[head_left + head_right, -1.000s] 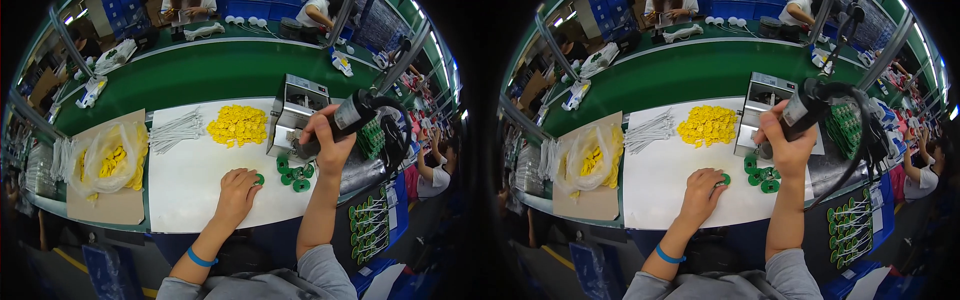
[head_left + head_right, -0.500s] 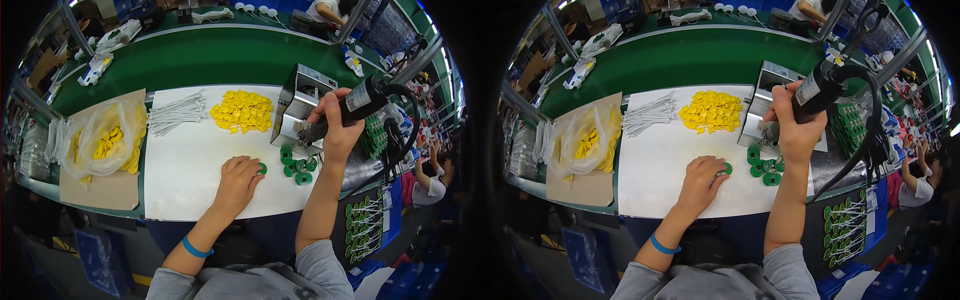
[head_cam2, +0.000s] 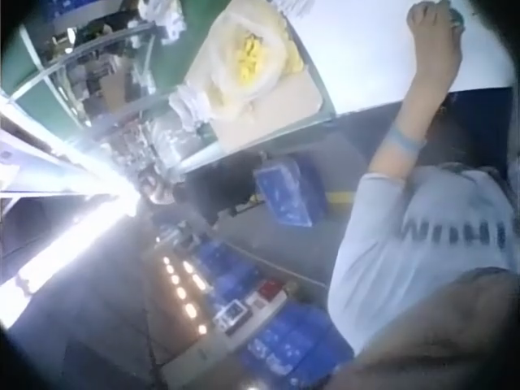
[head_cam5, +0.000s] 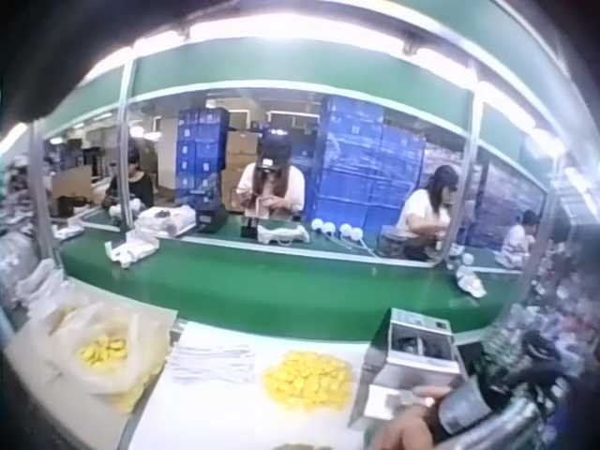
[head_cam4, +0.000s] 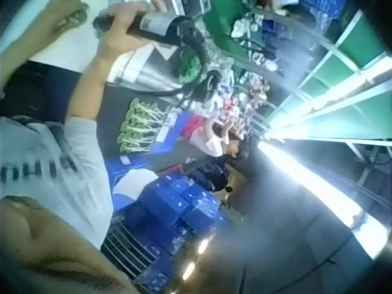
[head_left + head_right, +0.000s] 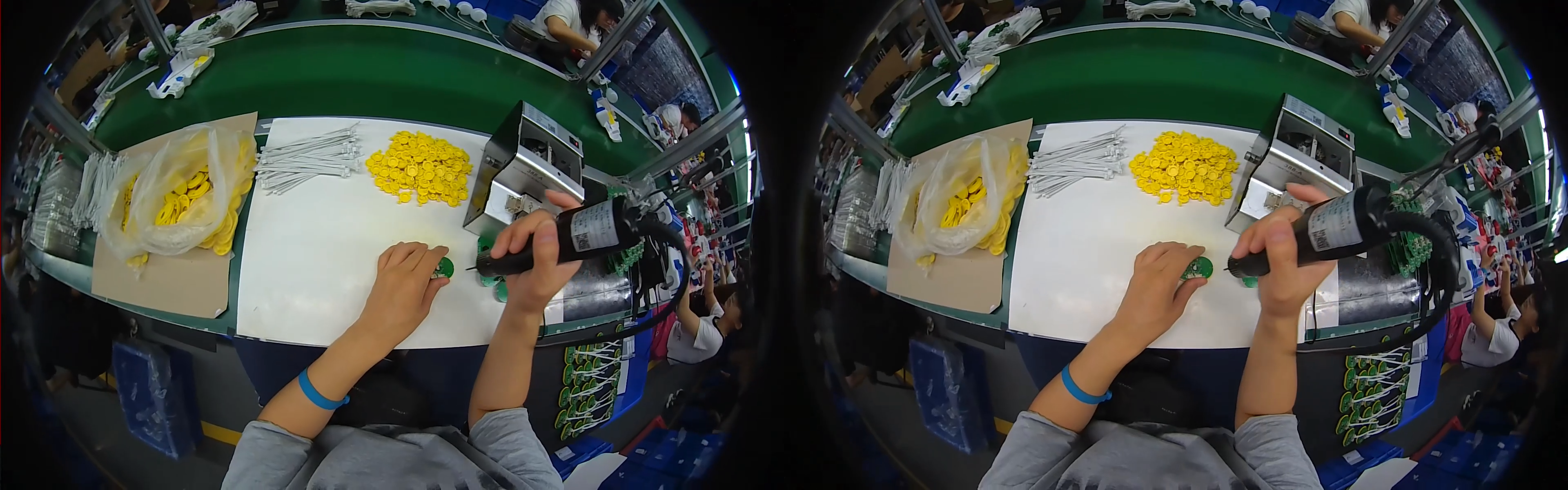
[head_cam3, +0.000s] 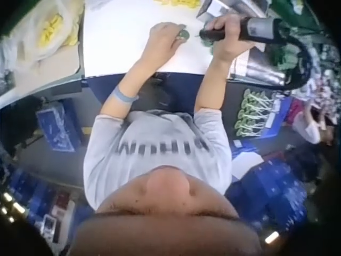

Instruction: The recorder is assembling small plastic lighting components at a factory workbench, using a pneumatic screwdriver to fasten parts together.

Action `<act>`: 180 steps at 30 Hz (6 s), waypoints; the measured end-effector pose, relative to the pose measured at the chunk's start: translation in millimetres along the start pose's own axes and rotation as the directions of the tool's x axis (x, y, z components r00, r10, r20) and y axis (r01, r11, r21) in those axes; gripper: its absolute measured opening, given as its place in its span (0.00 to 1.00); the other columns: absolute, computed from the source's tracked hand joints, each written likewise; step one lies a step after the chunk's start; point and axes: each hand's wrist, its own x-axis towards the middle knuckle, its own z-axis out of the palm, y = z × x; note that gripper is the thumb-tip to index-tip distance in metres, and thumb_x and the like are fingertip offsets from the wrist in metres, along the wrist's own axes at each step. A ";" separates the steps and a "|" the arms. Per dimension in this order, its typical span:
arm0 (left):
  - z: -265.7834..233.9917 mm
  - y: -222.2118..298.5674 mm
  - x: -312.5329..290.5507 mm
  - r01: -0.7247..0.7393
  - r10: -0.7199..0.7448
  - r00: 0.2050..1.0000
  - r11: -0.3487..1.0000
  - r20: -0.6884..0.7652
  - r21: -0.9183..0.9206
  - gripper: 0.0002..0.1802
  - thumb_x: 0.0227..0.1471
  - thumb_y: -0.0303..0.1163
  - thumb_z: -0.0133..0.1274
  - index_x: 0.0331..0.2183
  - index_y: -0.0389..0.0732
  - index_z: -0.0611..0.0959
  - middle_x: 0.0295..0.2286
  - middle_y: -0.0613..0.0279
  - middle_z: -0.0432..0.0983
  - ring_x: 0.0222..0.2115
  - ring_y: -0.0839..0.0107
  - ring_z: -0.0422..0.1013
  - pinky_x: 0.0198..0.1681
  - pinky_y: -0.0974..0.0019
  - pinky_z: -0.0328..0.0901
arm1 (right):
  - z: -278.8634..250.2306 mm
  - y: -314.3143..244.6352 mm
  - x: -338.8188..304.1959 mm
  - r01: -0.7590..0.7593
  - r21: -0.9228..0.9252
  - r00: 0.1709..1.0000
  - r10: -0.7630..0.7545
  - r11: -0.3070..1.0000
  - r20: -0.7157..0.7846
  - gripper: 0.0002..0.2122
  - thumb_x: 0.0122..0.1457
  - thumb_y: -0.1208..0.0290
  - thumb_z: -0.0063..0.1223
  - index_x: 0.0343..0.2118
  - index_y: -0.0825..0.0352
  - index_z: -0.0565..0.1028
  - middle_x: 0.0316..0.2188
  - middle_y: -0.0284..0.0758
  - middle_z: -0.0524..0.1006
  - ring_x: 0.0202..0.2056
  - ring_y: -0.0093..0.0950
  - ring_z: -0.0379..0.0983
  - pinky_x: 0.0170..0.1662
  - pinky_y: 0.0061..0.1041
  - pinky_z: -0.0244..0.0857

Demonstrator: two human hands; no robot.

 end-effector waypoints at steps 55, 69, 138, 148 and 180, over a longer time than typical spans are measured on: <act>23.8 32.2 3.3 -0.024 0.024 1.000 0.999 0.013 0.029 0.24 0.53 0.28 0.65 0.51 0.36 0.81 0.44 0.53 0.80 0.49 0.53 0.73 0.58 0.51 0.62 | -49.0 -41.0 66.6 0.211 -0.205 0.965 -0.237 0.956 -0.112 0.09 0.65 0.75 0.60 0.44 0.72 0.72 0.26 0.35 0.78 0.22 0.25 0.76 0.29 0.22 0.70; 22.2 23.4 -0.6 -0.012 0.012 1.000 1.000 0.007 0.007 0.23 0.52 0.28 0.67 0.50 0.37 0.82 0.45 0.54 0.81 0.49 0.52 0.74 0.57 0.52 0.64 | -32.9 -35.1 56.2 0.216 -0.241 0.958 -0.252 0.946 -0.134 0.09 0.63 0.77 0.62 0.41 0.73 0.74 0.23 0.36 0.79 0.20 0.26 0.76 0.28 0.23 0.71; -25.4 62.9 -13.6 -0.013 0.013 1.000 0.996 -0.004 0.085 0.27 0.52 0.34 0.67 0.51 0.32 0.81 0.59 0.35 0.67 0.60 0.38 0.65 0.65 0.46 0.60 | -1.3 -39.7 -51.3 -0.066 -0.440 0.987 -0.004 0.896 -0.158 0.27 0.69 0.79 0.49 0.69 0.72 0.56 0.62 0.46 0.70 0.62 0.33 0.67 0.67 0.33 0.56; -137.6 68.8 -52.7 0.065 -0.066 0.998 0.988 -0.002 -0.139 0.18 0.50 0.22 0.65 0.44 0.39 0.81 0.35 0.53 0.79 0.40 0.50 0.74 0.45 0.53 0.69 | 81.4 -92.8 -61.9 0.292 -0.715 0.954 -0.243 0.635 0.173 0.10 0.64 0.79 0.55 0.48 0.71 0.75 0.46 0.42 0.79 0.49 0.34 0.76 0.56 0.34 0.66; -226.2 52.1 -90.6 -0.019 0.019 1.000 0.992 -0.006 -0.121 0.16 0.58 0.30 0.61 0.48 0.38 0.81 0.37 0.53 0.77 0.41 0.52 0.75 0.47 0.55 0.70 | 230.2 -1.9 -16.0 0.126 -0.605 0.831 0.249 0.787 0.497 0.06 0.60 0.74 0.65 0.38 0.68 0.80 0.34 0.35 0.81 0.33 0.27 0.78 0.39 0.27 0.73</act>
